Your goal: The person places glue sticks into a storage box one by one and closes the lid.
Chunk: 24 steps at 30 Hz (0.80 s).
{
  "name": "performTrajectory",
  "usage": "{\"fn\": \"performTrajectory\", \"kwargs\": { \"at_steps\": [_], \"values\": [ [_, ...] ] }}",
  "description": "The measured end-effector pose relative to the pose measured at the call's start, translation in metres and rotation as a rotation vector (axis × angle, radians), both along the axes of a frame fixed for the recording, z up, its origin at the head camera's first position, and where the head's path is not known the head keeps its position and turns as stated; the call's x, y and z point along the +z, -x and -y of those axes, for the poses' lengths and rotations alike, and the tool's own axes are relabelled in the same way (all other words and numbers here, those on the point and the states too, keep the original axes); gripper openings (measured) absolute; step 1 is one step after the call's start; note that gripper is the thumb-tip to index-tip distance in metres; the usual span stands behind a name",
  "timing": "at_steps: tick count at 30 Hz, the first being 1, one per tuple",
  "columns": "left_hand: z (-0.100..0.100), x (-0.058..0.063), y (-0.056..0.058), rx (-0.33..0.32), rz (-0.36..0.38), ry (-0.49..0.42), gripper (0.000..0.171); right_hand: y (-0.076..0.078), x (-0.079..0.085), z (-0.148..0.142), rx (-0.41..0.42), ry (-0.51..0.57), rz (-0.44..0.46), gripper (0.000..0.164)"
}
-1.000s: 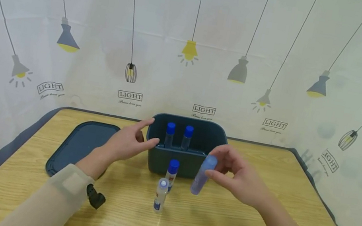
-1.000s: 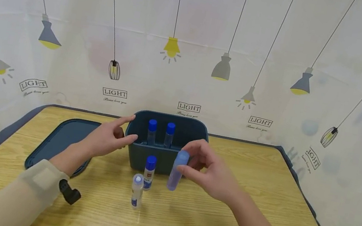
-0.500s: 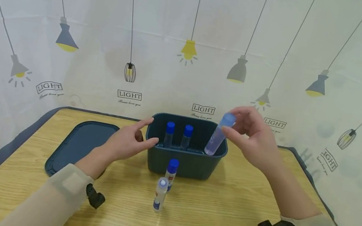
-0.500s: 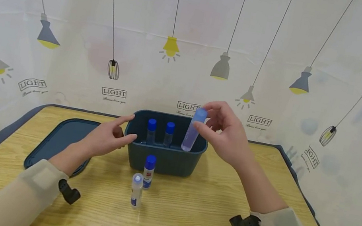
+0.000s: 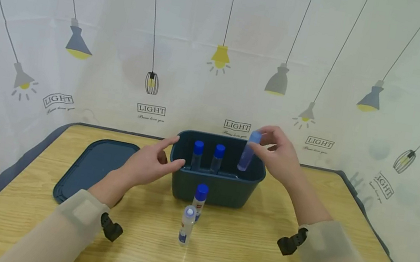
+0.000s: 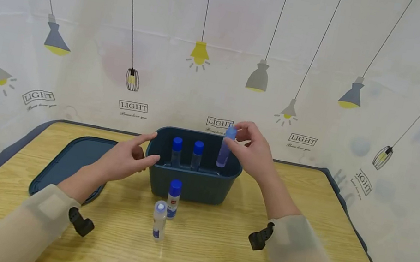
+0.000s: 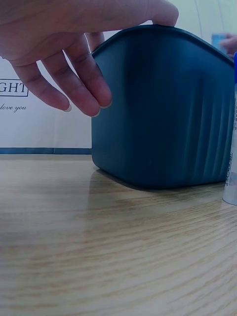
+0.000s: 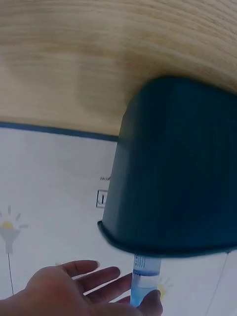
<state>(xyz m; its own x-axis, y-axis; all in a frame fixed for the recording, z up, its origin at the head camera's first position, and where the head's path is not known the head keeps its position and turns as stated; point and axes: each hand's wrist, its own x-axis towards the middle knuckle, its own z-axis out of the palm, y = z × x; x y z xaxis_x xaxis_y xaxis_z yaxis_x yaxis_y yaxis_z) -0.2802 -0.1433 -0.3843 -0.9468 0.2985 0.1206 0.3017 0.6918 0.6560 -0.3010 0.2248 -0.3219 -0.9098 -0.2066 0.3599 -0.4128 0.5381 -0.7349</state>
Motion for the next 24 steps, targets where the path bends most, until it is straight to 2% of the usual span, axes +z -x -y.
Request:
{"fn": "performTrajectory", "kwargs": {
  "at_steps": [10, 18, 24],
  "values": [
    [0.0, 0.0, 0.0, 0.001, 0.005, -0.003, 0.087, 0.025, -0.025, 0.011, -0.029, -0.093, 0.122, 0.042],
    [0.0, -0.001, -0.001, 0.005, 0.0, -0.008, 0.087, 0.031, -0.03, 0.017, -0.064, -0.159, 0.15, 0.041],
    [0.0, -0.001, 0.0, 0.003, 0.005, -0.019, 0.087, 0.031, -0.033, 0.019, -0.069, -0.194, 0.204, 0.04]
  ]
}}
